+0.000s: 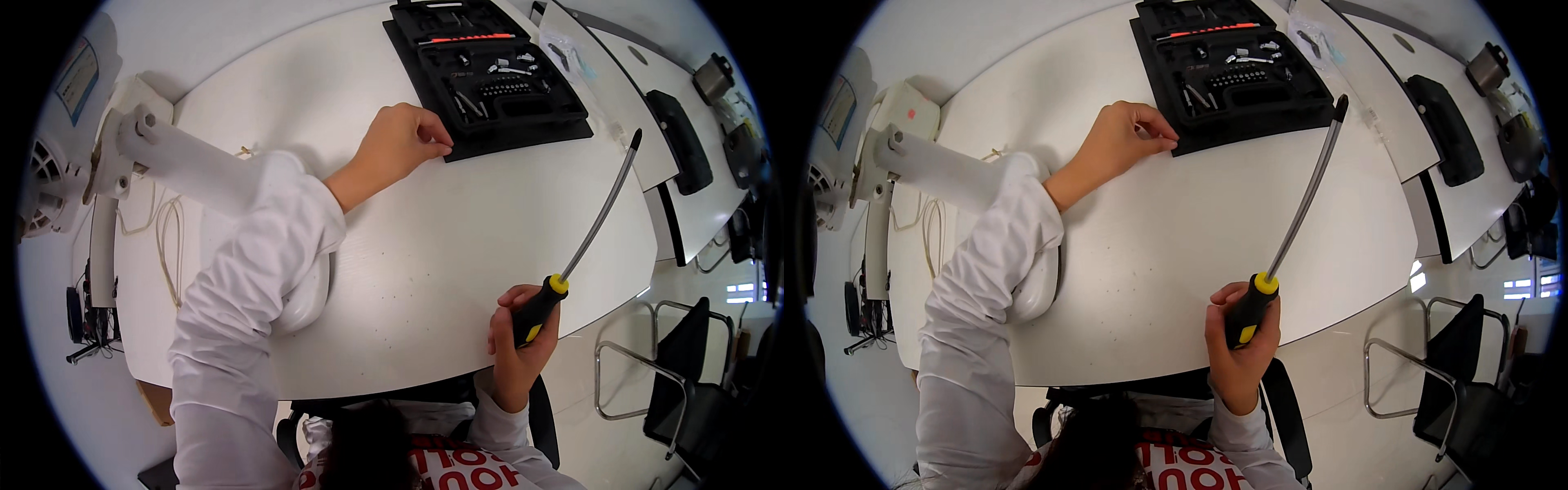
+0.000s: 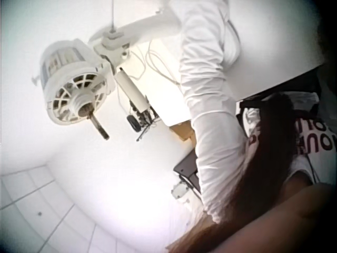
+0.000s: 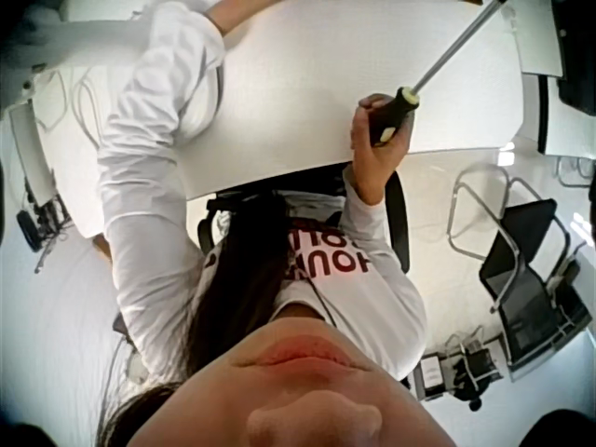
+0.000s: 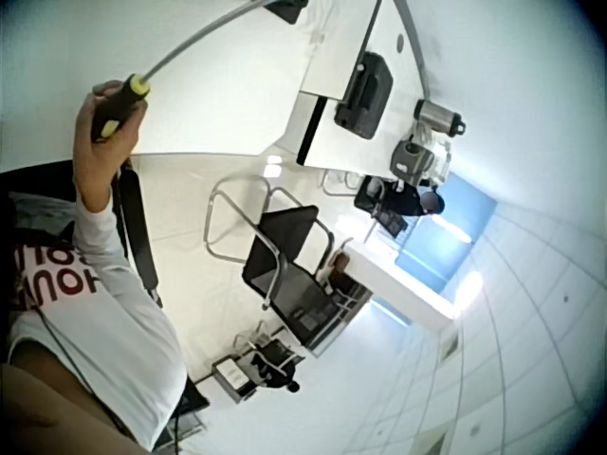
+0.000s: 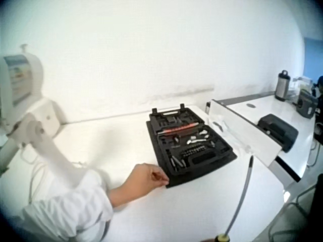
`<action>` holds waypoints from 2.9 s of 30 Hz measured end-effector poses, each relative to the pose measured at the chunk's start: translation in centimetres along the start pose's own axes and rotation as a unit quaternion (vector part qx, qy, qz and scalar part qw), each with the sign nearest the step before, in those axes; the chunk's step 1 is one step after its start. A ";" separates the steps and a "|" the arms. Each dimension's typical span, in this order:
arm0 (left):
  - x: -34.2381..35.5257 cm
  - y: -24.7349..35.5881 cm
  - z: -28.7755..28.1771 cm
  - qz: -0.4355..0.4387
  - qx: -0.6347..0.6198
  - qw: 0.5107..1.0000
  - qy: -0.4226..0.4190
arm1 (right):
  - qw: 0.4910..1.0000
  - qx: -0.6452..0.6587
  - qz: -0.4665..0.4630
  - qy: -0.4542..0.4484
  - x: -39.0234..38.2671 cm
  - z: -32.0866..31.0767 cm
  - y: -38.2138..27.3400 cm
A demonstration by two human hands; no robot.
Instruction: The person uses a screwdriver to remove screws from the rear housing of a white desk fan. They repeatedly loosen and tighten screws on the fan's motor housing while seated at a desk.
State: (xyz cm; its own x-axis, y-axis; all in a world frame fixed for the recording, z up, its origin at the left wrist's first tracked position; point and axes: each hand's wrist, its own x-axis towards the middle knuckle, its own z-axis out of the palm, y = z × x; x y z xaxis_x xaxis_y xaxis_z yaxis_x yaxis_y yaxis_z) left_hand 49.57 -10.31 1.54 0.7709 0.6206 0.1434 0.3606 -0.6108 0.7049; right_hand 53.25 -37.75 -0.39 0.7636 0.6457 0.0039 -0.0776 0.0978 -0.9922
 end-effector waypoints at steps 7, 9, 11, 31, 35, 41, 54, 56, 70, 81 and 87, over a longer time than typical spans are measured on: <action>0.1 0.1 -0.5 0.009 0.025 0.999 -0.025 | 1.000 0.016 0.012 -0.006 0.2 0.0 -0.5; 0.1 0.1 -0.7 0.011 0.022 0.999 -0.034 | 1.000 0.018 0.017 -0.010 0.2 0.0 -0.5; 0.2 0.1 -0.7 0.014 0.025 0.999 -0.038 | 1.000 0.012 0.015 -0.013 0.2 -0.1 -0.3; -0.3 0.7 0.7 0.053 0.029 0.998 0.022 | 1.000 -0.019 -0.004 -0.021 0.0 -0.1 0.0; -0.4 0.3 1.7 0.071 0.037 0.996 0.048 | 0.999 -0.023 -0.009 -0.027 0.0 0.0 -0.1; -0.6 0.5 2.1 0.087 0.080 0.991 0.069 | 0.999 -0.032 0.000 -0.029 0.0 -0.1 -0.2; -0.6 0.7 2.0 0.131 0.141 0.979 0.074 | 0.999 -0.037 0.005 -0.026 0.0 0.1 -0.4; -0.6 0.9 1.7 0.112 0.137 0.982 0.061 | 0.999 -0.030 0.002 -0.022 0.0 0.1 -0.2; -0.6 0.2 1.5 0.126 0.148 0.980 0.042 | 0.998 -0.054 0.009 -0.025 0.1 0.1 -0.1; -1.0 0.8 2.0 0.193 0.214 0.956 0.052 | 0.999 -0.027 0.020 -0.005 0.2 -0.1 -0.2; -1.1 1.0 2.3 0.212 0.267 0.939 0.045 | 1.000 -0.009 0.023 -0.007 0.1 -0.1 -0.3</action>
State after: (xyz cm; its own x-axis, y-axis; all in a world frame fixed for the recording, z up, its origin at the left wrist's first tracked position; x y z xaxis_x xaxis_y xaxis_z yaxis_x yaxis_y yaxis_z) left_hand 50.29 -12.69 0.47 0.8660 0.2907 0.4070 0.2616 -0.9568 0.1268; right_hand 53.40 -37.81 -0.07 0.7501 0.6601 -0.0404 -0.1013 0.0543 -0.9934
